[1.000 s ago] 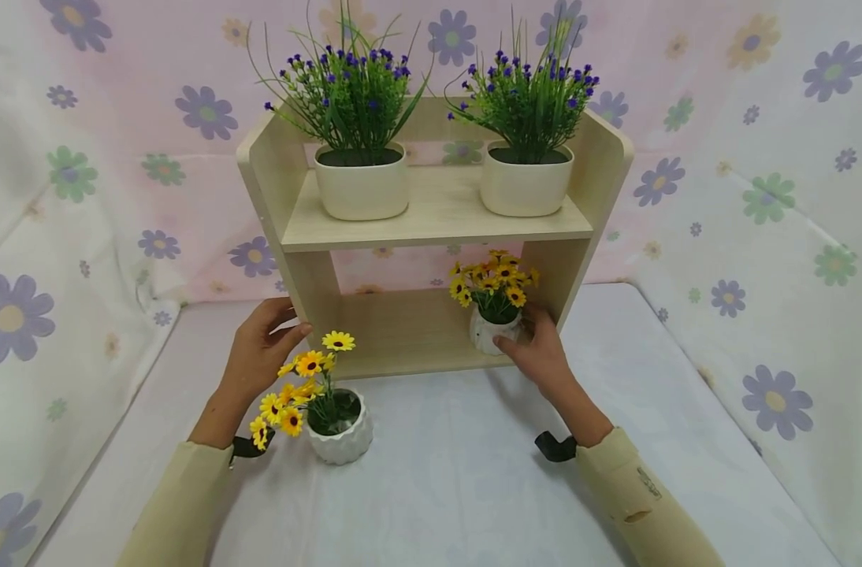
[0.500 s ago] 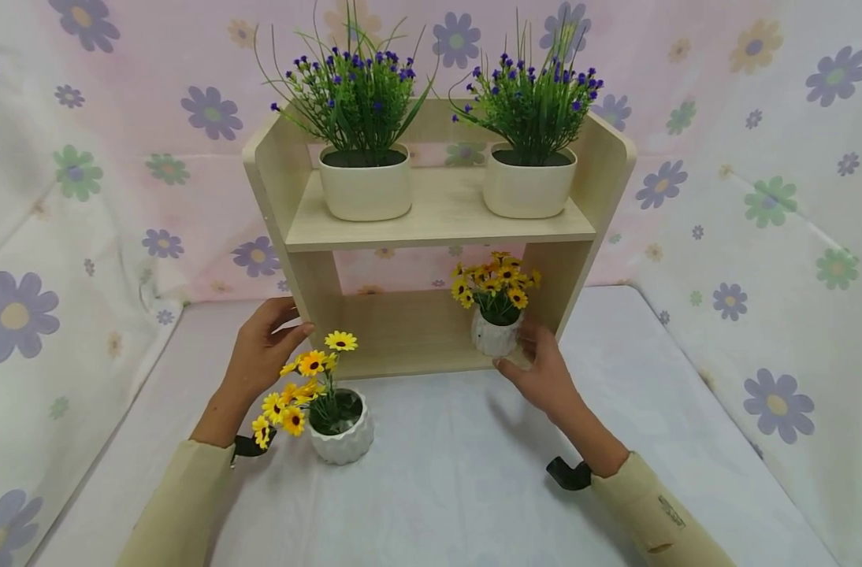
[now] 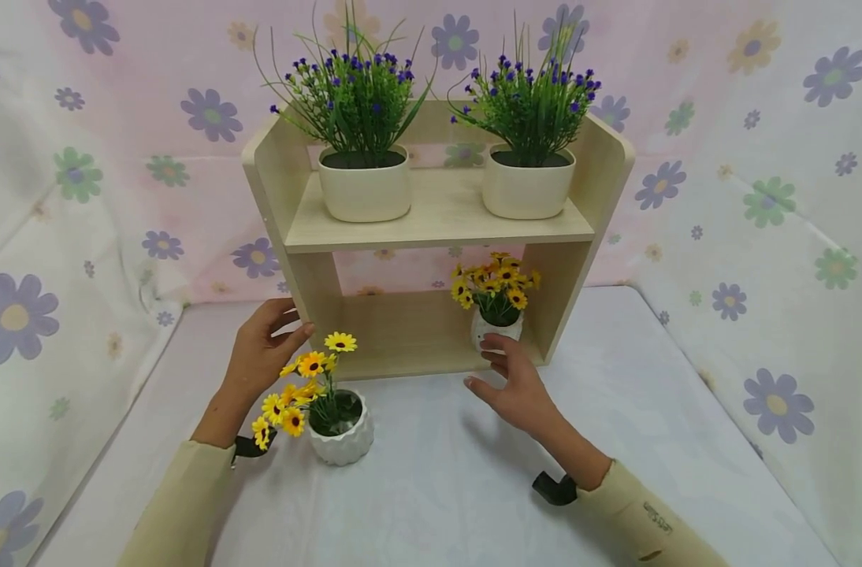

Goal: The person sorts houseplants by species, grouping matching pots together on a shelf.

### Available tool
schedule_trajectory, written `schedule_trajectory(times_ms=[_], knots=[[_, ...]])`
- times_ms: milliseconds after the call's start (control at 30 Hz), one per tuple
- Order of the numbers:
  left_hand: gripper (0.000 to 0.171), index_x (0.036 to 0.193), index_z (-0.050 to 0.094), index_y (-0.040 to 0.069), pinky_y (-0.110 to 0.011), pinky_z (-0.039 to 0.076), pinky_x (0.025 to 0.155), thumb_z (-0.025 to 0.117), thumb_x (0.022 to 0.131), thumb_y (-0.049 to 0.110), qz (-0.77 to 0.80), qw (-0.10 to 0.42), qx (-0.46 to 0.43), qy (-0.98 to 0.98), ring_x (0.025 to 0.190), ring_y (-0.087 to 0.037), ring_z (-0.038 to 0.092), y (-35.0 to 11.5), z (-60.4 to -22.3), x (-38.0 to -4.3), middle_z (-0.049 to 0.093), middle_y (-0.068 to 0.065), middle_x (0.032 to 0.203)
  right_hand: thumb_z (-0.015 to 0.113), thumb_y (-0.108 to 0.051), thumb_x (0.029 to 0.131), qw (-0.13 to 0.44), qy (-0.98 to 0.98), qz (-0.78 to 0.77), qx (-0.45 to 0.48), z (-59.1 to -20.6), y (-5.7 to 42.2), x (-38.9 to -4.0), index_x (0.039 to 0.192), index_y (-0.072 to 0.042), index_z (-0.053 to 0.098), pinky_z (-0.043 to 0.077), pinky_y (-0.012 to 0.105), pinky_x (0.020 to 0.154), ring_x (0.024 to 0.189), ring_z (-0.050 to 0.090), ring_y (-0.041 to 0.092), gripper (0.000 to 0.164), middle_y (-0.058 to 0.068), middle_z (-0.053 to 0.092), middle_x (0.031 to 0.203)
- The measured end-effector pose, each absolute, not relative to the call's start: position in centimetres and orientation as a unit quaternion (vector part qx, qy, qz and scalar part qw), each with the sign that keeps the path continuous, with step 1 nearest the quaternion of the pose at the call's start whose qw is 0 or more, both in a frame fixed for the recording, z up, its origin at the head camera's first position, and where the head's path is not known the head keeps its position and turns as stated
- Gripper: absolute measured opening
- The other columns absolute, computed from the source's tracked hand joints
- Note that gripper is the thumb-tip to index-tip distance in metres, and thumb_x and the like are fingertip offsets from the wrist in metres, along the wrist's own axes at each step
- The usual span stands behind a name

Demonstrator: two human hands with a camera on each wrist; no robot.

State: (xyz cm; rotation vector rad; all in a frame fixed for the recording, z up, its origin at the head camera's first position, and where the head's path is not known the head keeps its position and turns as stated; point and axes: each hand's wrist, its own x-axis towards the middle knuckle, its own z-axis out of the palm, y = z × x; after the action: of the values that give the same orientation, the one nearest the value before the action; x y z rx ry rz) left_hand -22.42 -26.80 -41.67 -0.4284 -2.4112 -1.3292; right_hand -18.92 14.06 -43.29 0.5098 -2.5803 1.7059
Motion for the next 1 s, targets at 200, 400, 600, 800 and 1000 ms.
schedule_trajectory(times_ms=[200,400,600,800,1000], knots=[[0.051,0.15,0.058,0.016,-0.032,0.056,0.097,0.074,0.102,0.02,-0.469,0.184,-0.14,-0.852,0.134,-0.038,0.063,-26.7,-42.0,-22.6,0.06,-0.008,0.147,0.086,-0.019,0.091,-0.012,-0.817,0.53,0.224,-44.2,12.7,-18.7,0.154,-0.01,0.045,0.044,0.054,0.12,0.143,0.053,0.041,0.076,0.014,0.051,0.155],[0.053,0.149,0.059,0.015,-0.015,0.054,0.094,0.077,0.1,0.017,-0.484,0.183,-0.14,-0.844,0.134,-0.037,0.063,-26.7,-42.0,-22.7,0.06,-0.006,0.146,0.089,-0.024,0.089,-0.042,-0.809,0.522,0.266,-44.7,11.3,-18.2,0.155,-0.014,0.046,0.044,0.051,0.121,0.143,0.052,0.039,0.08,0.012,0.053,0.154],[0.051,0.147,0.061,0.014,-0.012,0.054,0.092,0.078,0.098,0.016,-0.483,0.189,-0.143,-0.843,0.132,-0.036,0.064,-26.6,-41.9,-22.7,0.062,-0.007,0.142,0.091,-0.026,0.086,-0.061,-0.81,0.511,0.28,-45.1,9.8,-17.9,0.155,-0.015,0.047,0.044,0.048,0.121,0.144,0.053,0.036,0.083,0.013,0.055,0.153],[0.05,0.146,0.062,0.014,-0.012,0.054,0.092,0.078,0.098,0.016,-0.478,0.195,-0.146,-0.844,0.132,-0.036,0.064,-26.6,-42.0,-22.8,0.062,-0.007,0.142,0.093,-0.026,0.084,-0.071,-0.801,0.509,0.308,-45.2,7.9,-17.8,0.154,-0.015,0.048,0.045,0.045,0.12,0.142,0.054,0.034,0.084,0.006,0.055,0.151],[0.05,0.145,0.062,0.014,-0.011,0.053,0.091,0.078,0.098,0.016,-0.474,0.196,-0.148,-0.846,0.131,-0.036,0.064,-26.6,-41.9,-22.7,0.062,-0.007,0.141,0.094,-0.025,0.084,-0.082,-0.798,0.497,0.331,-45.2,5.8,-17.5,0.156,-0.017,0.046,0.045,0.047,0.12,0.143,0.053,0.034,0.087,0.01,0.054,0.153]])
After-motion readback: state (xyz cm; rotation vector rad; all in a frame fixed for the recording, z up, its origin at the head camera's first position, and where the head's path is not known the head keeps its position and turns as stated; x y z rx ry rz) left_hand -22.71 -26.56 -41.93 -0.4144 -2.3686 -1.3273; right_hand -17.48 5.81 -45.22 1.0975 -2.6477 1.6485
